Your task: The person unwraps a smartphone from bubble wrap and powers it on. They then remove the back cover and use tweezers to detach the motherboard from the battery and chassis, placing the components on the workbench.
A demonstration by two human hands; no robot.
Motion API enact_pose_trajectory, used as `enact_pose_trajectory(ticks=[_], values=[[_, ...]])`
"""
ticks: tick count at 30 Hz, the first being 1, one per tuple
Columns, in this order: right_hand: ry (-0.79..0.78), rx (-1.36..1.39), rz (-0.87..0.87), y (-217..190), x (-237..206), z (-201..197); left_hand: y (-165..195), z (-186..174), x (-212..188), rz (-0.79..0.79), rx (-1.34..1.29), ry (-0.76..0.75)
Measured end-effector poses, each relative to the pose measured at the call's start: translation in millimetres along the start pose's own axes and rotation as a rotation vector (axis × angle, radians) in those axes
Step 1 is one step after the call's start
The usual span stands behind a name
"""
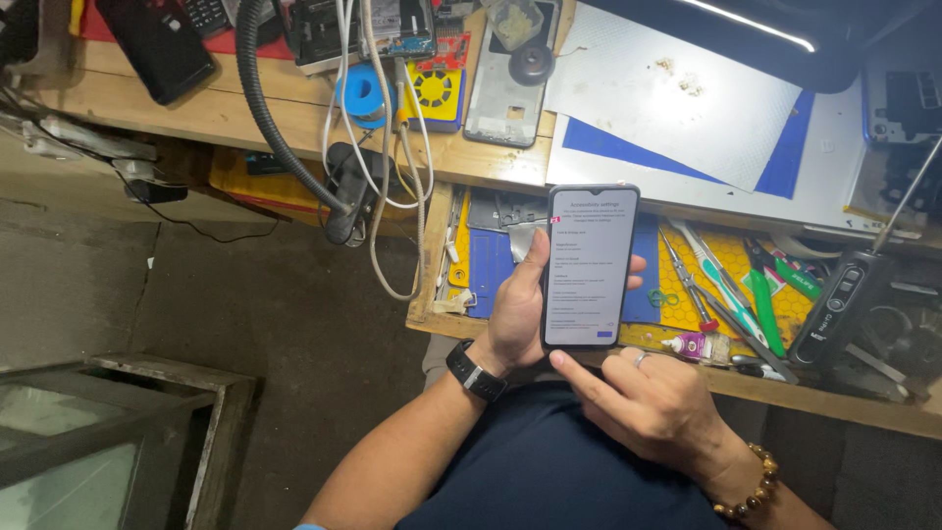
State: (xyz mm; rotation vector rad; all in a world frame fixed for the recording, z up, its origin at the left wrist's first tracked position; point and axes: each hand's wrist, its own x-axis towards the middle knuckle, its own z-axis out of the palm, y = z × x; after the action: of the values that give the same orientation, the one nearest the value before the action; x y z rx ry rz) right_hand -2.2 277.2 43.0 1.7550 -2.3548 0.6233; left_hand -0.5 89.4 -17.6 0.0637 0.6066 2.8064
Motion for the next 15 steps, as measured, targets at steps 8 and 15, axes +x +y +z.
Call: enact_pose_trajectory(ticks=[8,15], values=[[0.005,0.008,-0.008,0.9,-5.1,2.7,-0.4,0.5,-0.3,0.002,0.042,0.016],[0.039,0.01,0.036,-0.3,-4.5,3.8,0.9,2.0,-0.5,-0.008,0.058,0.018]])
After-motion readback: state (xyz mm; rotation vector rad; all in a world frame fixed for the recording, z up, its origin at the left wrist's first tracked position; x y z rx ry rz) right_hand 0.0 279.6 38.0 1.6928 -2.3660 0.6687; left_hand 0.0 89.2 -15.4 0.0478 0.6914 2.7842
